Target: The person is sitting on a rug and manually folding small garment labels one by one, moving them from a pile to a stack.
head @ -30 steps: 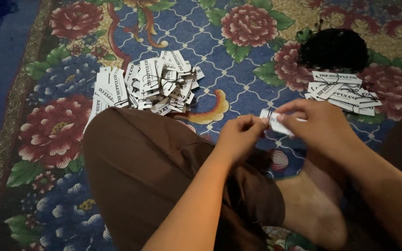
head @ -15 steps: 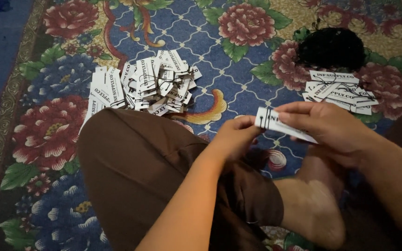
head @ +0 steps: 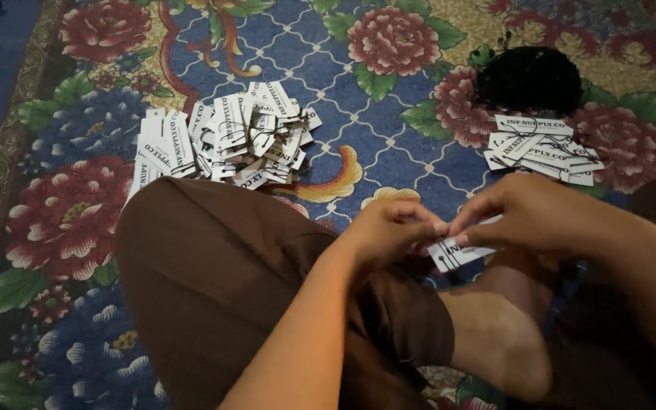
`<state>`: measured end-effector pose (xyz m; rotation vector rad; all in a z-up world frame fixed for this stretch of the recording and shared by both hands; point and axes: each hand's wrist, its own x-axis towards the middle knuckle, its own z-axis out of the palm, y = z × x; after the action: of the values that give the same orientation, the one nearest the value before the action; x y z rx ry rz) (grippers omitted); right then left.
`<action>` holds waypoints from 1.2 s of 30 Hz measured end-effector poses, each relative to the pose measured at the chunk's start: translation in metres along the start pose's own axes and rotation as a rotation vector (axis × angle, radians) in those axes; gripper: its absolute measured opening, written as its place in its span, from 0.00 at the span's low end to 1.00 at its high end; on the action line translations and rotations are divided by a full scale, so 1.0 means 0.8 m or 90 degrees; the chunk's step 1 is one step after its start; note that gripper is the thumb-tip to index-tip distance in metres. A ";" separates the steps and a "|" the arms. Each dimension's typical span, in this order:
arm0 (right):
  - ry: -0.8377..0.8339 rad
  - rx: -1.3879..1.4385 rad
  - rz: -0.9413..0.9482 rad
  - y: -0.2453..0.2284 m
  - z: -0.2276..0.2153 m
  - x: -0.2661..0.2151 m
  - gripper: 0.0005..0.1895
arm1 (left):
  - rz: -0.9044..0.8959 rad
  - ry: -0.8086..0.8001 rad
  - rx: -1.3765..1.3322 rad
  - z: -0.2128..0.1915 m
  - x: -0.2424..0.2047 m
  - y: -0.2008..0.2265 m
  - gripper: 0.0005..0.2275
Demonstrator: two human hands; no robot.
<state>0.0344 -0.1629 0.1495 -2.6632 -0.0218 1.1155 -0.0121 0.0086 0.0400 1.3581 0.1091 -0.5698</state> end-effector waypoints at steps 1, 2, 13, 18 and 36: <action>0.026 -0.049 -0.026 0.010 0.006 0.012 0.12 | 0.021 0.029 0.015 0.001 -0.002 0.000 0.02; 0.053 -0.098 -0.052 0.020 0.011 0.024 0.13 | 0.042 0.059 0.031 0.003 -0.004 0.000 0.01; 0.132 0.318 -0.083 0.021 0.035 0.024 0.11 | 0.103 0.203 0.045 0.005 -0.015 0.007 0.04; 0.158 0.335 -0.095 0.010 0.036 0.016 0.10 | 0.050 0.163 -0.122 -0.008 -0.009 -0.003 0.06; 0.197 0.547 -0.068 0.016 0.031 0.009 0.20 | 0.071 0.506 -0.416 -0.042 0.013 0.028 0.13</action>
<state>0.0211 -0.1689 0.1245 -1.9807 0.2975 0.4886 0.0148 0.0392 0.0483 0.8655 0.7894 0.1371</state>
